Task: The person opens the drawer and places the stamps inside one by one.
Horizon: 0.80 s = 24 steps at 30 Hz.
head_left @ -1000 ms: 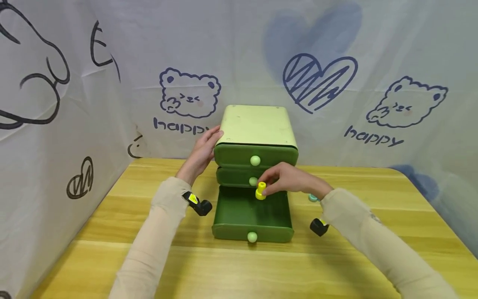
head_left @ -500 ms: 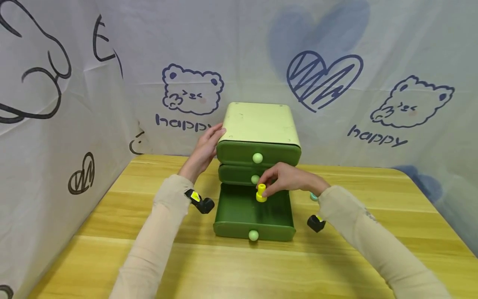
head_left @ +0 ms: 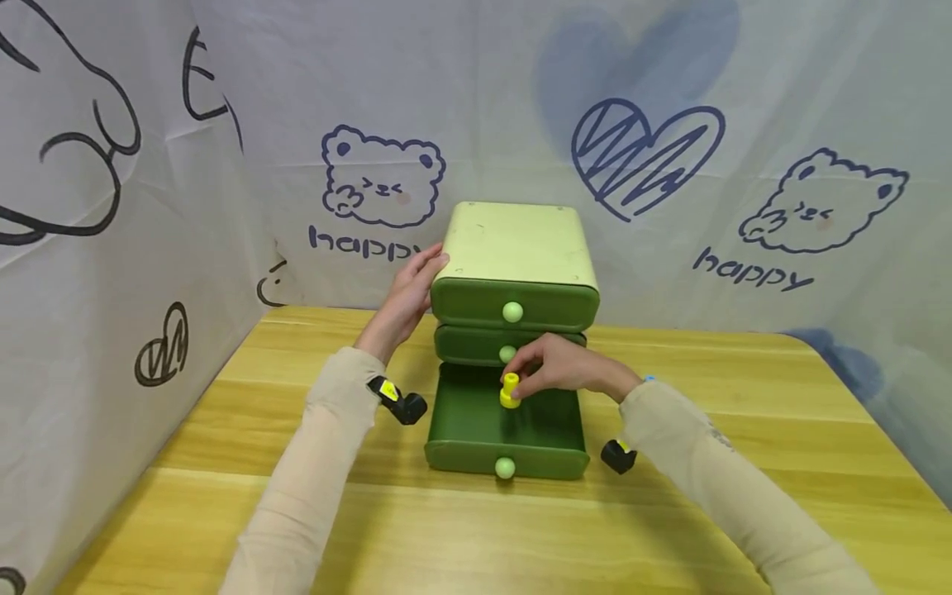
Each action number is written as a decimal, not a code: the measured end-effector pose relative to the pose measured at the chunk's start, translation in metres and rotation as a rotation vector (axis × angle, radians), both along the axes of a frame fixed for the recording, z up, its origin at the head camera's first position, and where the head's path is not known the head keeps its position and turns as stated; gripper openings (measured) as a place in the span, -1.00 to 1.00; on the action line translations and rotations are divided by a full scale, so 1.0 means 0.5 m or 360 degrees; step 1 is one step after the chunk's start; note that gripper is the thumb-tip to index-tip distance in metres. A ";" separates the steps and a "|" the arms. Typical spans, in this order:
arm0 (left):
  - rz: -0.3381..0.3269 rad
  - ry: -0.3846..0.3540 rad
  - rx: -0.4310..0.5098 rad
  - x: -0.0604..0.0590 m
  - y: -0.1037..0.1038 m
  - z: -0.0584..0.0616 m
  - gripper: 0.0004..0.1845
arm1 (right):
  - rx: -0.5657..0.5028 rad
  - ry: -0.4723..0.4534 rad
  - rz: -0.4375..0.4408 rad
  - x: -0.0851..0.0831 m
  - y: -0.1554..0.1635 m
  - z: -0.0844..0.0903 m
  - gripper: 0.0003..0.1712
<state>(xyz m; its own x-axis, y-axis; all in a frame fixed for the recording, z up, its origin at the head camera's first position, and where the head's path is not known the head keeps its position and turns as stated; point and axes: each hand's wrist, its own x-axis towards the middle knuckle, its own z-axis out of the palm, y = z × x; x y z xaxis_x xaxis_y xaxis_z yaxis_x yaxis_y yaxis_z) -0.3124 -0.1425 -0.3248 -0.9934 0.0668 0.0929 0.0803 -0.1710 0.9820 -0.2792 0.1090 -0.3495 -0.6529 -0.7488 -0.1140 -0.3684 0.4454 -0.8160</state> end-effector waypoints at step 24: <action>0.0007 -0.0016 0.0023 -0.001 0.003 -0.001 -0.41 | -0.0048 0.0031 0.0068 0.017 -0.045 -0.066 -0.77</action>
